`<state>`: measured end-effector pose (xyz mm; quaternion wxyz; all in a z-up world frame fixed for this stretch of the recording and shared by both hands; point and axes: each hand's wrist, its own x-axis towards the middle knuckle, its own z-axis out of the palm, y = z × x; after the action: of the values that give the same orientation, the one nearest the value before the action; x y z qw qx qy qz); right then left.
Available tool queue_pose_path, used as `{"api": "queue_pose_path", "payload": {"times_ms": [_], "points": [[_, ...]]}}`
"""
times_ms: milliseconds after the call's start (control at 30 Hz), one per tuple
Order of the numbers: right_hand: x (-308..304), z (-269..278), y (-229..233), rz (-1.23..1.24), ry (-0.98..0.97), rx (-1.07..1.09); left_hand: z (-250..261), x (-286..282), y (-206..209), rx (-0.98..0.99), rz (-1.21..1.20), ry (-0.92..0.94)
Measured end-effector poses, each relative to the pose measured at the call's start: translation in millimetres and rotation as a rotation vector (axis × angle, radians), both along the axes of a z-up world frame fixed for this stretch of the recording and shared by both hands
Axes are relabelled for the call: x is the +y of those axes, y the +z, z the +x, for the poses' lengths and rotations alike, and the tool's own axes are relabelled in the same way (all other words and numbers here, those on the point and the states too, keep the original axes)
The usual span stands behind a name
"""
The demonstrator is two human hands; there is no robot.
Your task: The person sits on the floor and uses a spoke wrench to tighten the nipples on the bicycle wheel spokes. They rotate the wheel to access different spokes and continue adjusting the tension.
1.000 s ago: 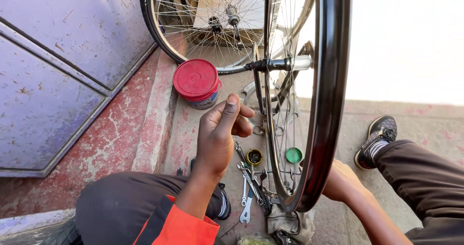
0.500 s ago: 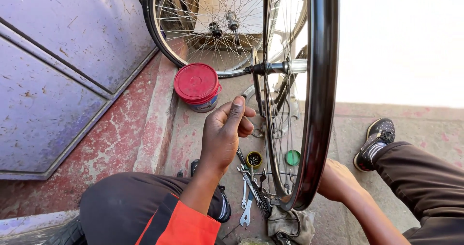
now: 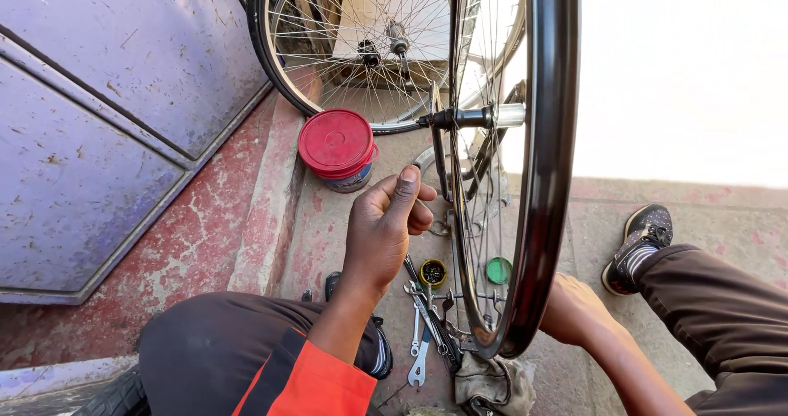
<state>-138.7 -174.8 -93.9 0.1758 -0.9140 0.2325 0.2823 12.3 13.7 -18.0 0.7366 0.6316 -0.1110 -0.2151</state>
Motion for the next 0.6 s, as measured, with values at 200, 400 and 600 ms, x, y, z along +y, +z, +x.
{"api": "queue_pose_path", "payload": {"times_ms": [200, 400, 600], "points": [[1.1, -1.0, 3.5, -0.003, 0.01, 0.0, 1.1, -0.7, -2.9, 0.003, 0.006, 0.001], [3.6, -1.7, 6.6, -0.005, 0.018, 0.001, 0.9, -1.3, -3.0, 0.014, 0.019, -0.001], [0.4, -6.6, 0.3, 0.003, 0.037, -0.005, -0.8, -3.9, -20.5, 0.038, 0.072, 0.031]]}}
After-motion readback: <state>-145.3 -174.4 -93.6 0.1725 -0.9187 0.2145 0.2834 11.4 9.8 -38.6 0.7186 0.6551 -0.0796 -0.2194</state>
